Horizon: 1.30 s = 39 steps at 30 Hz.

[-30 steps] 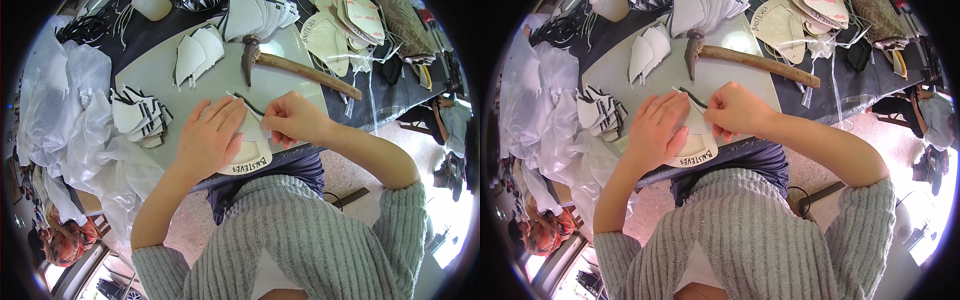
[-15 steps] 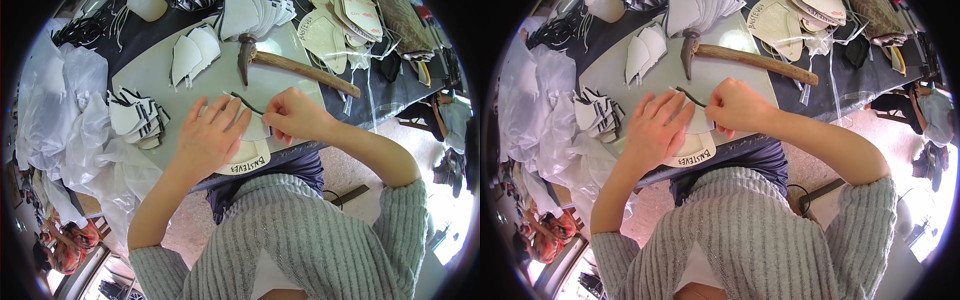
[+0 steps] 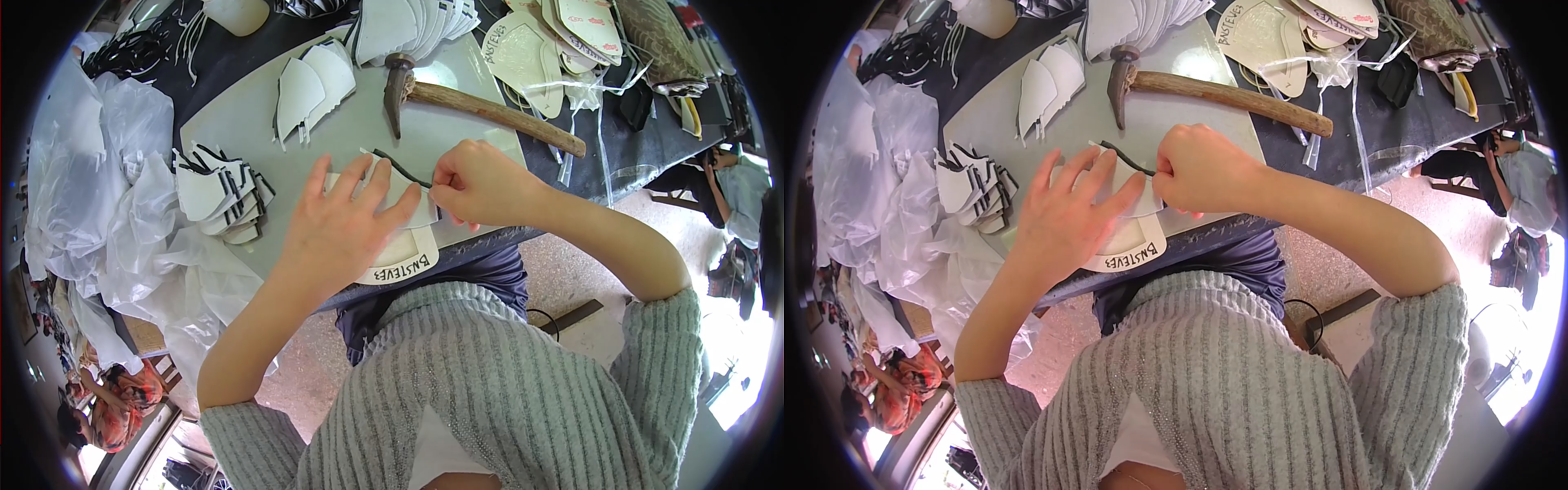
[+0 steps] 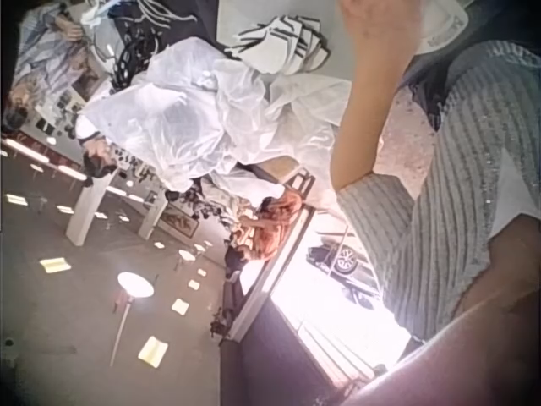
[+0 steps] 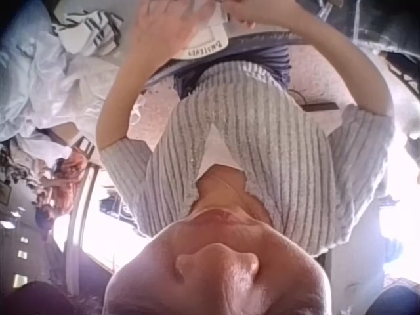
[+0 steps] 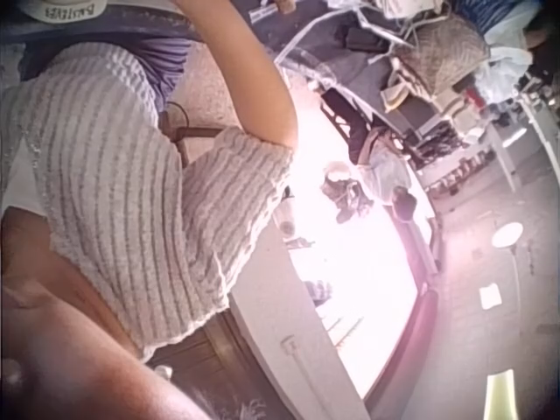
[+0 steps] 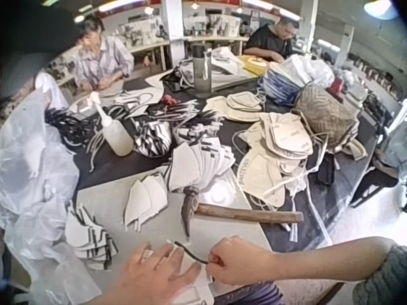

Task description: The person is using a hammer to flatten and join shoe upper components on a workbench.

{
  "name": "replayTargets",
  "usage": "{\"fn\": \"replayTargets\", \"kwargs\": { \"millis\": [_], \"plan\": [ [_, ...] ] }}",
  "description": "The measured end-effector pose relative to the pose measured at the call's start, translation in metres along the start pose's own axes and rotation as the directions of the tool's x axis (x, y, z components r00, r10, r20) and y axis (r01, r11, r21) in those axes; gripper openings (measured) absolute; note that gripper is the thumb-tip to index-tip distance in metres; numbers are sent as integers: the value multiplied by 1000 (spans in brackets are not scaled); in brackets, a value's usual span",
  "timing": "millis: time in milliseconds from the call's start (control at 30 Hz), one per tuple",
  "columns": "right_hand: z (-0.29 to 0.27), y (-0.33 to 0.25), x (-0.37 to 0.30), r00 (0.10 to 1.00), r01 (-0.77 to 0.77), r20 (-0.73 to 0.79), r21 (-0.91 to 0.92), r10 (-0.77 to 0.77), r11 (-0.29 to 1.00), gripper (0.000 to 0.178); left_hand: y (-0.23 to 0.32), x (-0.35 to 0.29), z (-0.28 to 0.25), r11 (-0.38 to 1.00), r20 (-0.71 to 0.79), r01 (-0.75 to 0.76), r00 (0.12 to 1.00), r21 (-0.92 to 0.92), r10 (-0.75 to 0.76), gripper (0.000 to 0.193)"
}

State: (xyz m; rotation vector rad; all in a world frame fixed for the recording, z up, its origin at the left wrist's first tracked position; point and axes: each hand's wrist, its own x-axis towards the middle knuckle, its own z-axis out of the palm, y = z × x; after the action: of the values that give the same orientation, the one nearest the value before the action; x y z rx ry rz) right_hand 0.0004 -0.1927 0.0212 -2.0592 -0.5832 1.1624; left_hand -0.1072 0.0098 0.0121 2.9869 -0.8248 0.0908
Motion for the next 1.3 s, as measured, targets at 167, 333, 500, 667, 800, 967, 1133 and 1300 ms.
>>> {"fn": "replayTargets", "kwargs": {
  "millis": [167, 333, 500, 667, 800, 967, 1133, 1300],
  "plan": [
    [-2, -1, 2, 999, 25, -38, -151, -31, 988, 22, 2, 2, -1, 1000, 13, -15, 1000, 24, 14, 41],
    [-7, -7, 5, 1000, 5, -7, -184, -6, 983, 22, 4, 2, -1, 999, 34, -24, 999, 37, 23, 42],
    [-24, 4, 0, 1000, -29, -10, -391, 28, 920, 17, 3, 3, -4, 998, 42, -26, 999, 51, 24, 44],
    [10, 33, -40, 781, 294, -111, -803, -614, 519, 49, 5, 4, 0, 999, 19, -28, 999, 32, 27, 42],
    [18, 27, -52, 889, 185, -48, -872, -456, 453, 67, -3, 1, 1, 992, -67, 3, 998, -126, -12, 38],
    [25, 30, -50, 821, 233, -95, -844, -563, 482, 65, -5, -6, 14, 847, -161, 181, 942, -500, -296, 41],
    [25, 35, -47, 856, 242, -65, -827, -513, 508, 61, 19, 4, 21, 765, -184, 440, 799, -471, -573, 48],
    [43, 38, -43, 618, 323, -437, -617, -653, 718, 45, 23, 9, 22, 721, -163, 435, 786, -540, -597, 56]
  ]
}}
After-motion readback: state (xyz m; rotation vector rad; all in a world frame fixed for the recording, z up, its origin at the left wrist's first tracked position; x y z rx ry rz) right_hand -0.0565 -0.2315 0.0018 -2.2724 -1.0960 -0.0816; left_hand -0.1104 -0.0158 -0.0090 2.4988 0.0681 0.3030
